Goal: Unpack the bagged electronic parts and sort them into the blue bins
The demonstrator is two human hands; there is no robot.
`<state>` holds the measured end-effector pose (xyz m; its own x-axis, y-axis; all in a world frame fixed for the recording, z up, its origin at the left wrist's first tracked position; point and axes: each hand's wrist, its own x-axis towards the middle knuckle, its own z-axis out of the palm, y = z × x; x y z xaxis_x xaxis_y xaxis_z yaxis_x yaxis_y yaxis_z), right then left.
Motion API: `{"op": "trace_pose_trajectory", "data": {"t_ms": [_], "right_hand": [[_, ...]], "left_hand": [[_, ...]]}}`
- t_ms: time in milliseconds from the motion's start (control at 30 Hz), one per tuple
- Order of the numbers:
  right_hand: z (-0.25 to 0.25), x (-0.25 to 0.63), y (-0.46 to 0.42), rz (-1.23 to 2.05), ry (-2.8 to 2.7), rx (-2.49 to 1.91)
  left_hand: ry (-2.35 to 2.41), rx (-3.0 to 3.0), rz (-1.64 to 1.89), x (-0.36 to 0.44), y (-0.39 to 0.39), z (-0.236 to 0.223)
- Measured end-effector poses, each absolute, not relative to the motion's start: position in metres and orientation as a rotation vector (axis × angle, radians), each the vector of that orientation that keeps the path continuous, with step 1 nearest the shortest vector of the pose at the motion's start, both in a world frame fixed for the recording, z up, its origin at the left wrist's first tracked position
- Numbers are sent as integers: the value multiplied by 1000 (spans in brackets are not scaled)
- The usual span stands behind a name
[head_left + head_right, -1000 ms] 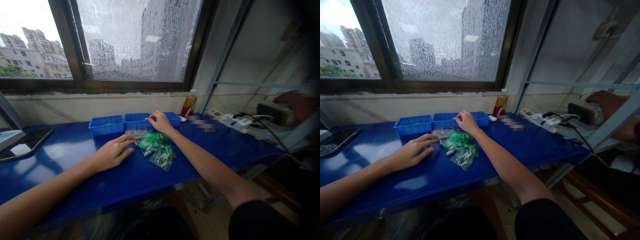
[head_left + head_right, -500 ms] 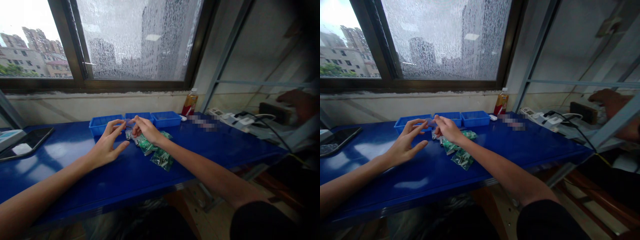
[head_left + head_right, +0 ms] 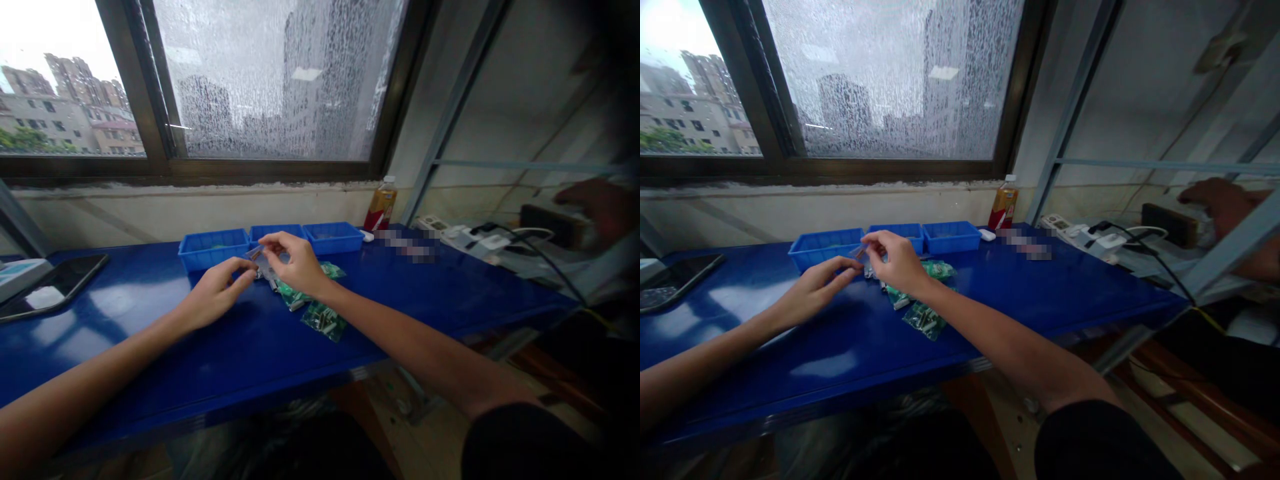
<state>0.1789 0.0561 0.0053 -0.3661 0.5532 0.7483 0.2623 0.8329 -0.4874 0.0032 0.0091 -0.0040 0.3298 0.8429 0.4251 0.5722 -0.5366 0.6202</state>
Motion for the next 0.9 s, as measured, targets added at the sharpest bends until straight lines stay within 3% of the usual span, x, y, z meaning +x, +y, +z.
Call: {"op": "trace_pose_trajectory", "data": {"t_ms": [167,333,467,700,900], "right_hand": [[5,181,48,73,-2186,-457],[1,178,45,-54,-2191,-541],[4,176,45,149,-2061,-709],[5,172,49,953,-1965,-822],[0,170,51,636,-1902,-799]], "left_hand": [[1104,1580,1149,2,14,-4],[1086,1460,1326,2,16,-4],[1156,1730,1459,0,16,-4],[1363,2318,1387,0,10,-5],[1441,2023,1490,-1,16,-6]]}}
